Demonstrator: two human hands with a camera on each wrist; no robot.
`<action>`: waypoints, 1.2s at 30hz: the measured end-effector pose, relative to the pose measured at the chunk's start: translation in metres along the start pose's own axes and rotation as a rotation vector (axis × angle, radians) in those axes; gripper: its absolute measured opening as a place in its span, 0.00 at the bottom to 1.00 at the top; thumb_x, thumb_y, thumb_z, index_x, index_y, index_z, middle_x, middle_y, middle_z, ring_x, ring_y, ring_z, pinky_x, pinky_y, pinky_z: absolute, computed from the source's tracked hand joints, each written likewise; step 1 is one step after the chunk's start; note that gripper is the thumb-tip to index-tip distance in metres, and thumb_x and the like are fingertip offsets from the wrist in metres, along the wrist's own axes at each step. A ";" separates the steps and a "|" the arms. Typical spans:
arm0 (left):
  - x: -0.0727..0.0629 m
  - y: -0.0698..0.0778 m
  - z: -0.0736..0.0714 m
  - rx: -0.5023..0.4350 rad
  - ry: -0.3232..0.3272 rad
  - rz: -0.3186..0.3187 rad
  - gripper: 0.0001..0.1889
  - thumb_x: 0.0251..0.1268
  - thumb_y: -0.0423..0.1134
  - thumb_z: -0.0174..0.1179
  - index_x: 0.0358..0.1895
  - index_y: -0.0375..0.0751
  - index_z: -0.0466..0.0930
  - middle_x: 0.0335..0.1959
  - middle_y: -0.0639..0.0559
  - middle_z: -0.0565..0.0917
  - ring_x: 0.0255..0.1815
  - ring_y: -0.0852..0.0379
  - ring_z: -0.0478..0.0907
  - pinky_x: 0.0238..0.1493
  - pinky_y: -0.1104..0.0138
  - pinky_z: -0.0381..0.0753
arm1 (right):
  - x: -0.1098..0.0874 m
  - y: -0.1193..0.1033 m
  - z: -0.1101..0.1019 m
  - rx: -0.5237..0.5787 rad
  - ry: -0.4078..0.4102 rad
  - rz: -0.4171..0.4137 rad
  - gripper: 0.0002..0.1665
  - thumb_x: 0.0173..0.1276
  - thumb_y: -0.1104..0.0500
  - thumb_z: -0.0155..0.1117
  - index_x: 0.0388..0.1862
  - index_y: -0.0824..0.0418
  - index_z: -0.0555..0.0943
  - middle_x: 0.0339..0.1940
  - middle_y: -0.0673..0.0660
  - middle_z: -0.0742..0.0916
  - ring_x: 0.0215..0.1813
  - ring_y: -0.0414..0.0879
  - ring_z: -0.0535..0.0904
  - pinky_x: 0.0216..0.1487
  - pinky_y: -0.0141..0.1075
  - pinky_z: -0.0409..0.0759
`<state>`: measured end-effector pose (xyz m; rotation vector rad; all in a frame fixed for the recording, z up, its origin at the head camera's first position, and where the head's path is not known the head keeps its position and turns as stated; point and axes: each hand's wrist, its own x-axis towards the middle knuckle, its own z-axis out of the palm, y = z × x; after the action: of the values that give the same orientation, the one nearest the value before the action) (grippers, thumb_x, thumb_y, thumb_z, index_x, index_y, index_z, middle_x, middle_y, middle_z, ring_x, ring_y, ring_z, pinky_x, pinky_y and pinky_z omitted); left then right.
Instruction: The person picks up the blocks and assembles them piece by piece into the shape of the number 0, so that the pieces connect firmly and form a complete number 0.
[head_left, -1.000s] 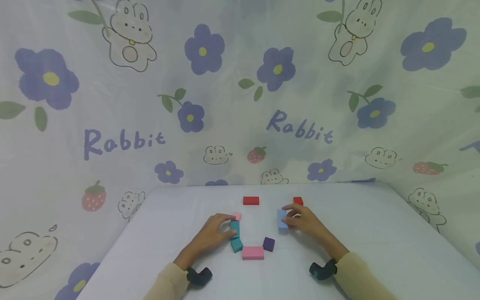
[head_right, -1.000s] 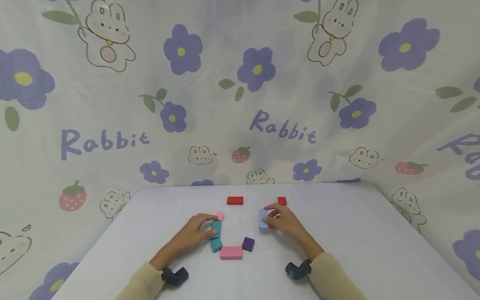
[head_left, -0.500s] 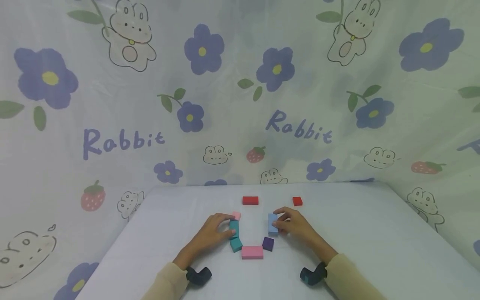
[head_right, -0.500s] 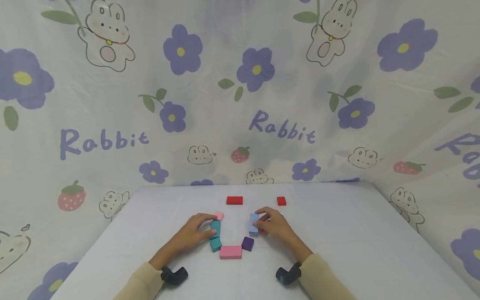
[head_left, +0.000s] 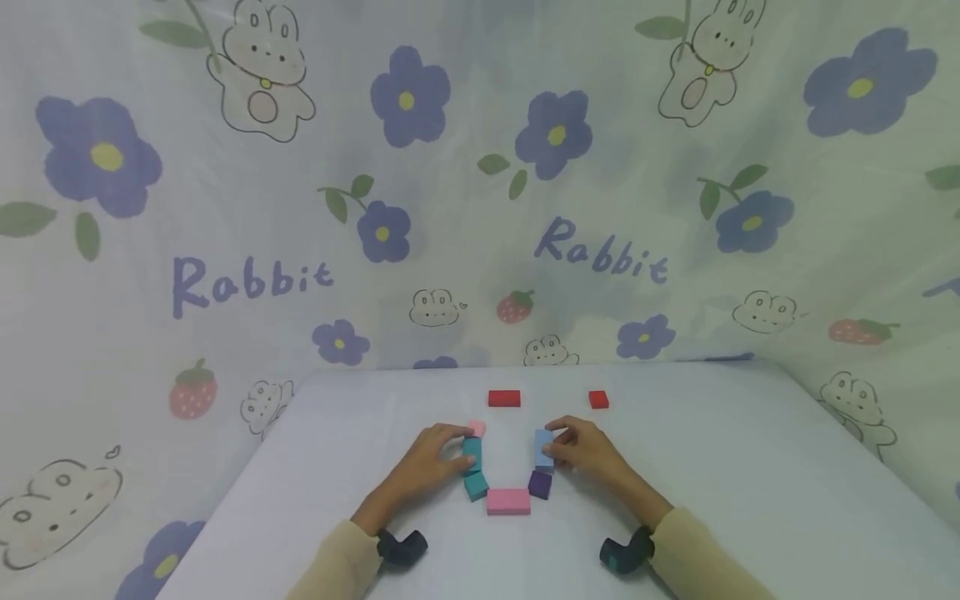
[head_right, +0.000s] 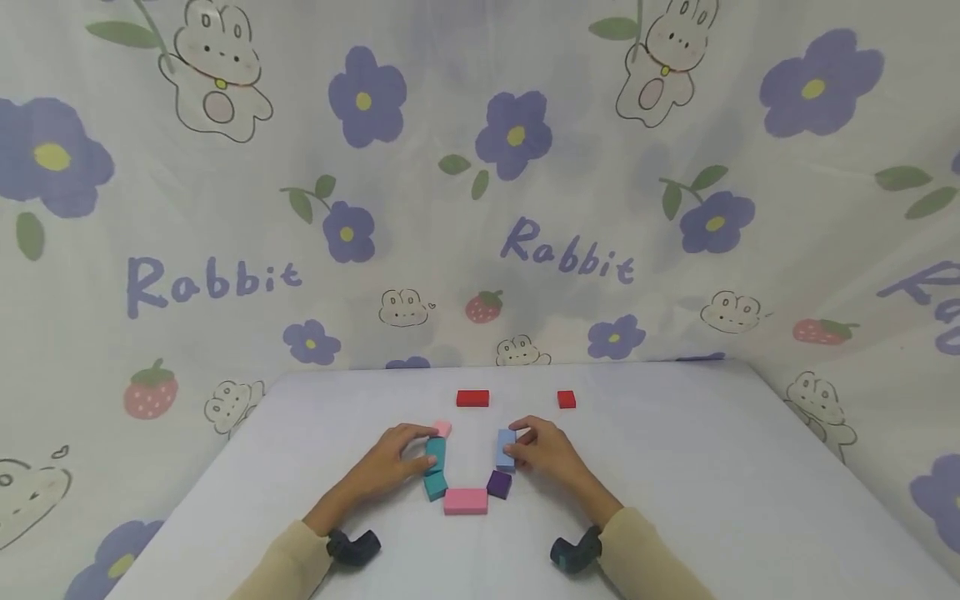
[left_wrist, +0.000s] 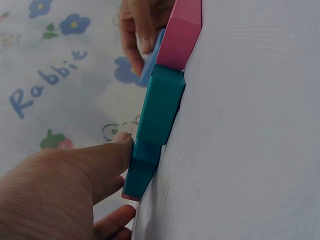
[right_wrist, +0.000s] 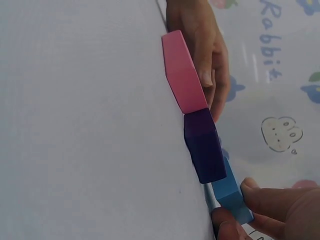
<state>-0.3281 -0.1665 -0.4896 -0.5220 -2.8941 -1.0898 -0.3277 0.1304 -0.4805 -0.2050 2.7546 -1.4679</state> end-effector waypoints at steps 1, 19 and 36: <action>0.000 0.000 0.000 0.001 -0.001 -0.005 0.26 0.66 0.55 0.63 0.66 0.56 0.75 0.68 0.48 0.74 0.74 0.41 0.64 0.71 0.38 0.65 | -0.001 0.000 0.000 0.001 -0.002 -0.006 0.21 0.62 0.59 0.73 0.54 0.58 0.82 0.33 0.52 0.86 0.30 0.42 0.81 0.34 0.33 0.84; 0.002 -0.002 0.002 -0.003 -0.004 -0.014 0.26 0.66 0.54 0.63 0.66 0.55 0.75 0.69 0.48 0.74 0.74 0.42 0.64 0.71 0.39 0.65 | 0.002 0.002 0.003 -0.063 -0.007 -0.046 0.17 0.62 0.60 0.73 0.51 0.57 0.85 0.32 0.50 0.83 0.31 0.41 0.76 0.31 0.30 0.77; 0.002 0.000 0.000 -0.009 0.001 -0.008 0.25 0.66 0.53 0.64 0.65 0.54 0.76 0.68 0.48 0.75 0.73 0.42 0.65 0.71 0.39 0.64 | 0.002 0.005 0.003 -0.103 -0.017 -0.079 0.16 0.63 0.59 0.73 0.51 0.57 0.85 0.32 0.49 0.83 0.33 0.41 0.75 0.32 0.29 0.76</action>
<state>-0.3298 -0.1654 -0.4894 -0.5108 -2.8940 -1.1045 -0.3298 0.1302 -0.4858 -0.3303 2.8426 -1.3342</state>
